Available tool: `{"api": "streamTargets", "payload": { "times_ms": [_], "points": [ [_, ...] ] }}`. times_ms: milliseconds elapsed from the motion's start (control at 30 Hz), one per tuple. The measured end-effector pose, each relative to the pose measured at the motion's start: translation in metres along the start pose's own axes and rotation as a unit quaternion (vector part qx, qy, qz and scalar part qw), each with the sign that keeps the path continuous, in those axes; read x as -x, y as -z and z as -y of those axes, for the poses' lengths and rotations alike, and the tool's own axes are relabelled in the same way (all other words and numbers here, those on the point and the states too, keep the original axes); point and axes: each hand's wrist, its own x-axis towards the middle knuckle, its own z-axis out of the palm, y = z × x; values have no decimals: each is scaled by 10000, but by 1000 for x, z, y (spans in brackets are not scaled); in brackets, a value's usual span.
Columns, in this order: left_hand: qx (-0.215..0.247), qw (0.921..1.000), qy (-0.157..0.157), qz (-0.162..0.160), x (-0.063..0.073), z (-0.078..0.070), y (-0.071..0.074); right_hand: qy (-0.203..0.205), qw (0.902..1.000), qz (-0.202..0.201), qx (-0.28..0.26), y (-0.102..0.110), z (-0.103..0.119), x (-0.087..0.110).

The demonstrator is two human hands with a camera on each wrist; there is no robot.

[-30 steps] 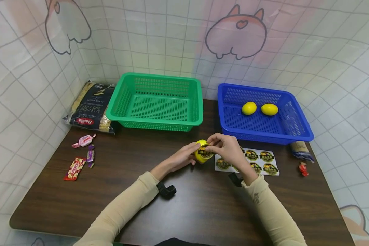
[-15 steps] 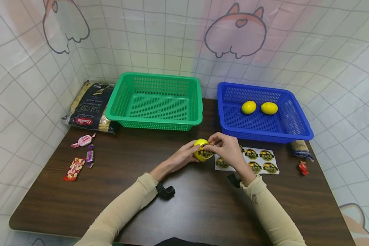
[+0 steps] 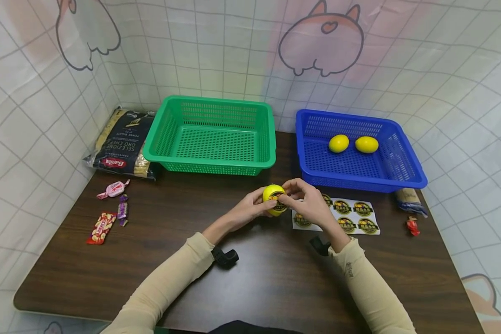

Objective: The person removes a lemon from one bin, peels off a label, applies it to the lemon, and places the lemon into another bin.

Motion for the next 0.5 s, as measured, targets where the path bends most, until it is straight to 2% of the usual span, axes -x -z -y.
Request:
{"api": "streamTargets", "payload": {
  "times_ms": [100,267,500],
  "points": [
    [148,9997,13,207,2,0,2,57,9993,347,-122,1,-1,1],
    [277,9983,24,515,6,3,6,195,9958,696,-552,4,-1,1],
    [194,9979,-91,607,10,-2,8,417,9849,985,-1363,9,-6,0]
  ]
}}
